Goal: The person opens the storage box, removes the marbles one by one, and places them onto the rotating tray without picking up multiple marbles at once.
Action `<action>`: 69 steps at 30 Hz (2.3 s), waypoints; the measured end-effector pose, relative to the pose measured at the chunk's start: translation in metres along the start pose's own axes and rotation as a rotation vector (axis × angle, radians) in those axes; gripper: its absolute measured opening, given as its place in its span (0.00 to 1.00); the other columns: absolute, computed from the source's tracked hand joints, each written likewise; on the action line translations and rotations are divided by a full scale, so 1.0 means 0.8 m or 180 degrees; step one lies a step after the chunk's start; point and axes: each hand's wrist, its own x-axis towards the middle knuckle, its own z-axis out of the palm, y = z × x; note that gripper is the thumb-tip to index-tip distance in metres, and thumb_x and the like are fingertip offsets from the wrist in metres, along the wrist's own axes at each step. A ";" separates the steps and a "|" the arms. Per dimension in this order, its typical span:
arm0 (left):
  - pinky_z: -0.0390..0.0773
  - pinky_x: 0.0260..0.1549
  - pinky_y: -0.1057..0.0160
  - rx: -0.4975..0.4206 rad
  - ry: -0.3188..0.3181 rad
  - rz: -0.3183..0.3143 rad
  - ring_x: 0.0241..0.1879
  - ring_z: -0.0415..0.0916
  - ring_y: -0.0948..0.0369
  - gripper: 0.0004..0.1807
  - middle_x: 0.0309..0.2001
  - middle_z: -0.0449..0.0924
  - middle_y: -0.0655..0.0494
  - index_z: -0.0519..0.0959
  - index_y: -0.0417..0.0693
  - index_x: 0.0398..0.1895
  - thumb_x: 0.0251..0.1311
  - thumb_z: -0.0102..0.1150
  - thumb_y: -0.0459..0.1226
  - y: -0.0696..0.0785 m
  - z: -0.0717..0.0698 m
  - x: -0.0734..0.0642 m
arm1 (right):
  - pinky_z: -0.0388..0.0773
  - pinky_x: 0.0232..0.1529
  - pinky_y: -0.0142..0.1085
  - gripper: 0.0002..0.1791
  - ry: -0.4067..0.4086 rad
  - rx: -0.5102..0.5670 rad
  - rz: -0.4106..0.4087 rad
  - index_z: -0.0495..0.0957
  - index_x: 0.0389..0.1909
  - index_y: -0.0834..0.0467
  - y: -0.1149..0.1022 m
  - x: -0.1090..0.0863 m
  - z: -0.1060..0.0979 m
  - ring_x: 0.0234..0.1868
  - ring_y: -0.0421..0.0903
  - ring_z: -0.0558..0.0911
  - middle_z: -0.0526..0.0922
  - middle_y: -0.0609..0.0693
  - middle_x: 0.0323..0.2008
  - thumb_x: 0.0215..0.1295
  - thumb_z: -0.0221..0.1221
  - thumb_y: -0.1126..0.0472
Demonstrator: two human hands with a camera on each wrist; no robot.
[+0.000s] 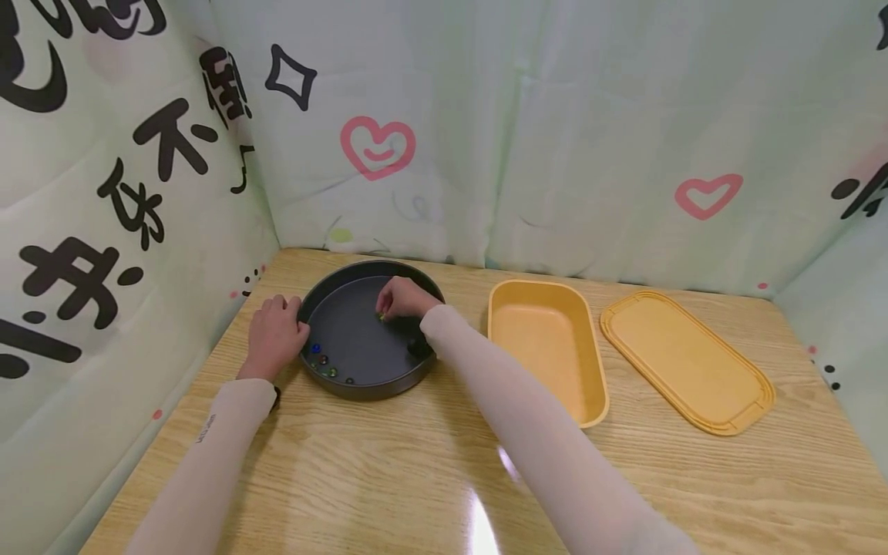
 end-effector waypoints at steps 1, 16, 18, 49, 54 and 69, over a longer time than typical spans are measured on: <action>0.67 0.34 0.48 -0.0001 0.0009 0.0002 0.34 0.64 0.46 0.15 0.36 0.69 0.39 0.71 0.34 0.45 0.55 0.48 0.33 0.000 0.000 0.000 | 0.74 0.32 0.26 0.05 -0.0009 -0.0027 -0.0002 0.84 0.32 0.61 0.000 0.000 0.001 0.30 0.39 0.78 0.86 0.55 0.33 0.52 0.66 0.69; 0.67 0.33 0.49 0.0043 0.0016 0.0044 0.33 0.64 0.47 0.15 0.35 0.69 0.39 0.71 0.34 0.44 0.55 0.48 0.34 -0.002 0.003 0.001 | 0.75 0.35 0.29 0.05 -0.0062 -0.0192 0.0099 0.84 0.33 0.60 -0.006 -0.002 0.005 0.31 0.40 0.77 0.85 0.54 0.35 0.54 0.65 0.69; 0.67 0.32 0.50 0.0047 0.0025 0.0052 0.33 0.64 0.47 0.15 0.35 0.69 0.39 0.71 0.34 0.44 0.55 0.49 0.34 -0.003 0.003 0.001 | 0.75 0.35 0.29 0.06 -0.0061 -0.0178 0.0092 0.84 0.33 0.60 -0.007 -0.002 0.005 0.31 0.40 0.77 0.85 0.54 0.35 0.53 0.65 0.69; 0.67 0.33 0.48 -0.0002 0.0045 -0.0005 0.34 0.64 0.46 0.15 0.36 0.69 0.38 0.71 0.34 0.43 0.54 0.47 0.34 0.002 0.004 0.008 | 0.79 0.44 0.39 0.08 -0.0627 -0.0735 -0.1087 0.83 0.37 0.57 -0.007 -0.182 -0.110 0.38 0.43 0.81 0.85 0.50 0.36 0.55 0.64 0.65; 0.67 0.33 0.48 0.0024 0.0078 0.0007 0.34 0.64 0.46 0.15 0.35 0.69 0.38 0.71 0.34 0.43 0.54 0.48 0.34 0.000 0.006 0.008 | 0.79 0.42 0.38 0.08 -0.0808 -0.0684 -0.1027 0.83 0.36 0.56 0.029 -0.224 -0.104 0.36 0.41 0.81 0.84 0.49 0.34 0.54 0.65 0.65; 0.68 0.33 0.47 0.0024 0.0011 -0.0021 0.34 0.65 0.45 0.16 0.36 0.69 0.37 0.71 0.33 0.44 0.54 0.47 0.33 0.003 0.004 0.005 | 0.76 0.35 0.27 0.08 -0.1519 -0.0425 -0.0838 0.83 0.31 0.55 0.103 -0.257 -0.057 0.30 0.33 0.77 0.83 0.45 0.28 0.48 0.68 0.67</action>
